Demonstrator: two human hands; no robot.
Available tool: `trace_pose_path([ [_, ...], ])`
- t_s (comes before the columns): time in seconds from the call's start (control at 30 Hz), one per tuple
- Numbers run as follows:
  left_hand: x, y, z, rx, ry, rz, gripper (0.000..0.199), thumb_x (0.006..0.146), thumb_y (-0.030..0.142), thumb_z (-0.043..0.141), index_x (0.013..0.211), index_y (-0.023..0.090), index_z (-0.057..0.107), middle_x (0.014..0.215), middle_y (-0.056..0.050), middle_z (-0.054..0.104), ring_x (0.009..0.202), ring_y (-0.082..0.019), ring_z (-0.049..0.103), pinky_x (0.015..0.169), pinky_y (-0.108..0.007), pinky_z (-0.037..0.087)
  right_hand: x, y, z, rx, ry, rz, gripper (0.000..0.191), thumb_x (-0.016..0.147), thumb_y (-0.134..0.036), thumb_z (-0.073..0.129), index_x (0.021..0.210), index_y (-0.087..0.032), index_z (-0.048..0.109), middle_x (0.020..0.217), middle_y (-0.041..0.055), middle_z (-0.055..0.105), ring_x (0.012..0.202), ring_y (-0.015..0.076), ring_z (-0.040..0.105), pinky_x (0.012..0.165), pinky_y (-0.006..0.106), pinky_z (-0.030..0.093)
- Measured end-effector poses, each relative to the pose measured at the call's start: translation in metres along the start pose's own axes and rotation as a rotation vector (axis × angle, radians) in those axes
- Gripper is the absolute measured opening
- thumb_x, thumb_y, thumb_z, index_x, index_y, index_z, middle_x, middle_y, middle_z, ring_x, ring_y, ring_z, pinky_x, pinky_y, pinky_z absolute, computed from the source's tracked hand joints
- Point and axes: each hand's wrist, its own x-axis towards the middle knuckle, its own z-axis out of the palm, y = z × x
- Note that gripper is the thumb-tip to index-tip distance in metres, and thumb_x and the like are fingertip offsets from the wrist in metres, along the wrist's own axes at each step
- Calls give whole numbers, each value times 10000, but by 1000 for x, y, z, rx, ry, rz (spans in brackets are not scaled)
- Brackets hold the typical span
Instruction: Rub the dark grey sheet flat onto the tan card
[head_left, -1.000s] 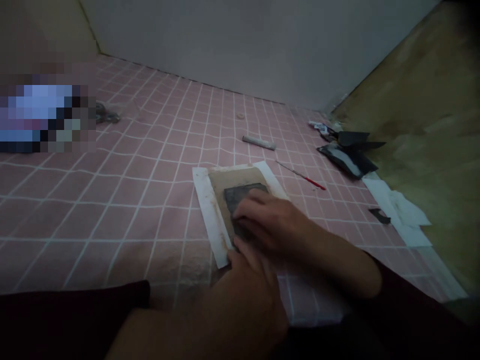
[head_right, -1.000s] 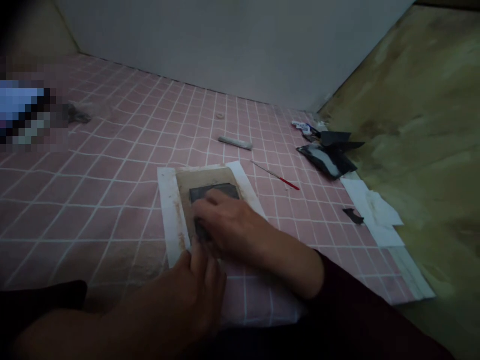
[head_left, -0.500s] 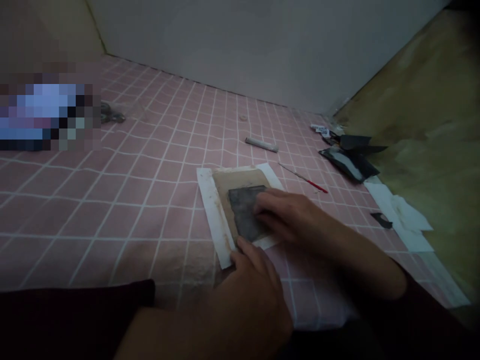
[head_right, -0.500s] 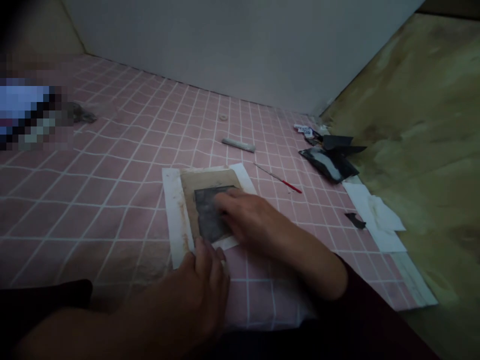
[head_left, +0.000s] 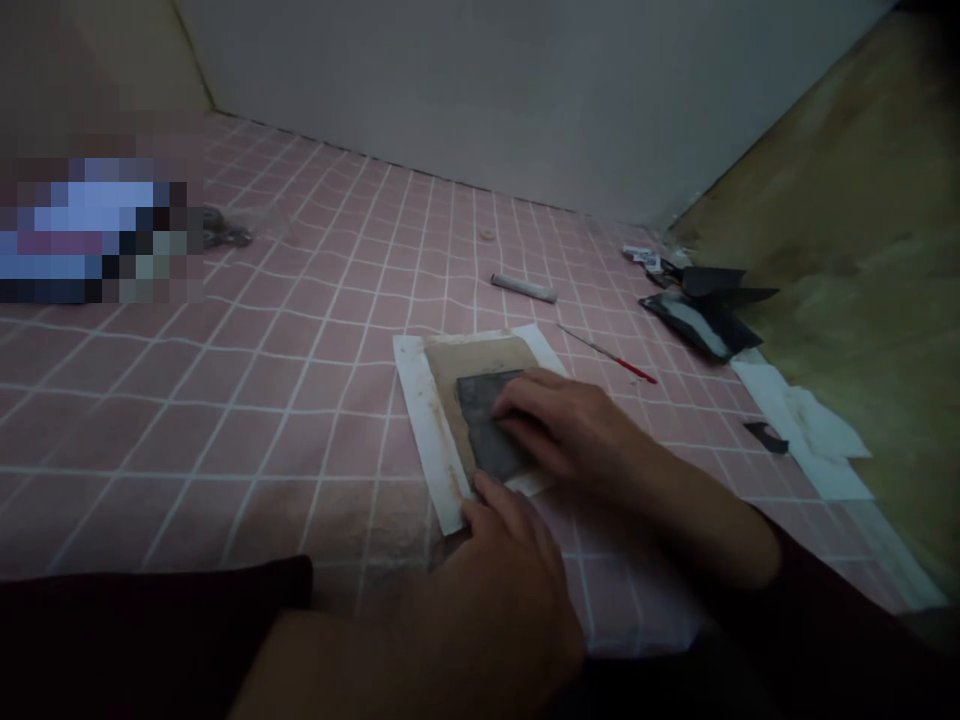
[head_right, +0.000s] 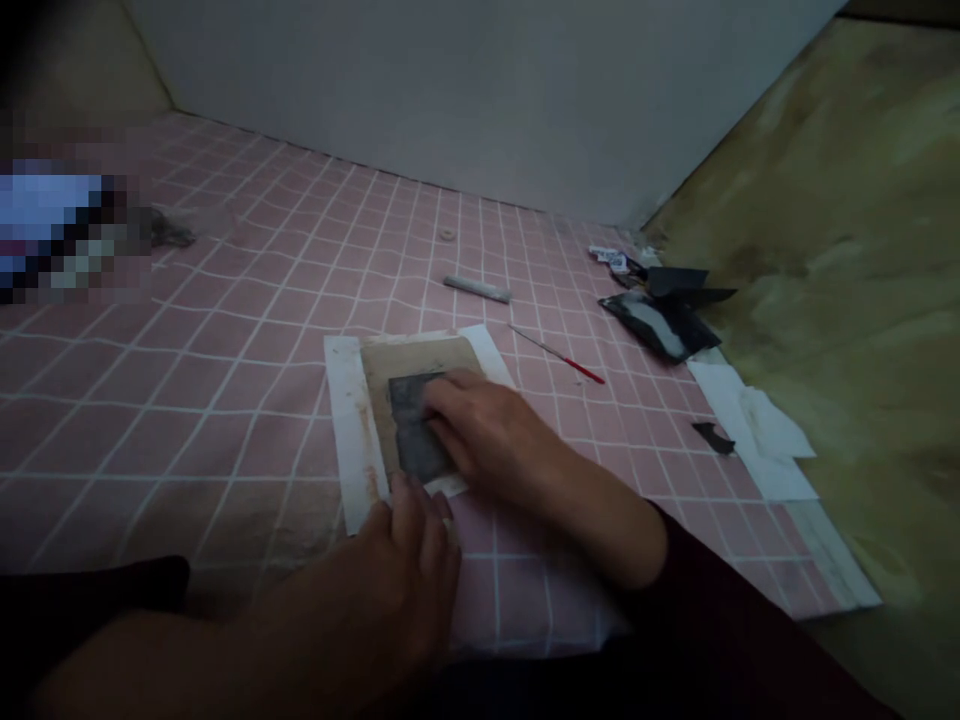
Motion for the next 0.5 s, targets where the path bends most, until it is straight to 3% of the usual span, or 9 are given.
trace_pose_path([
  [0.13,-1,1,-1,12,-21,-15,405,814,287,495,1007,3,710,973,-289,699,879,-420,681,613,-504,529,3,-2,4,76,6,-89,95,899,-111,460,883,-183,519,865,38,575,781,154,535,692,264,411],
  [0.3,-1,0,-2,24,-3,4,412,795,301,519,1015,14,717,984,-274,702,877,-426,680,588,-485,527,-1,3,-1,-48,32,41,99,881,-107,493,832,-180,539,827,38,568,743,155,525,675,270,395],
  [0.43,0,-3,-1,16,-23,-1,398,820,298,485,984,22,720,956,-258,711,852,-394,686,611,-483,529,0,-3,5,76,-16,-117,115,902,-138,473,900,-170,583,925,64,560,784,156,525,678,264,424],
  [0.5,0,-3,-1,14,-17,-6,404,827,285,468,997,15,715,967,-265,707,865,-393,684,611,-482,528,-1,-1,4,73,-31,-119,129,909,-136,466,897,-169,590,925,65,556,788,156,527,676,265,424],
])
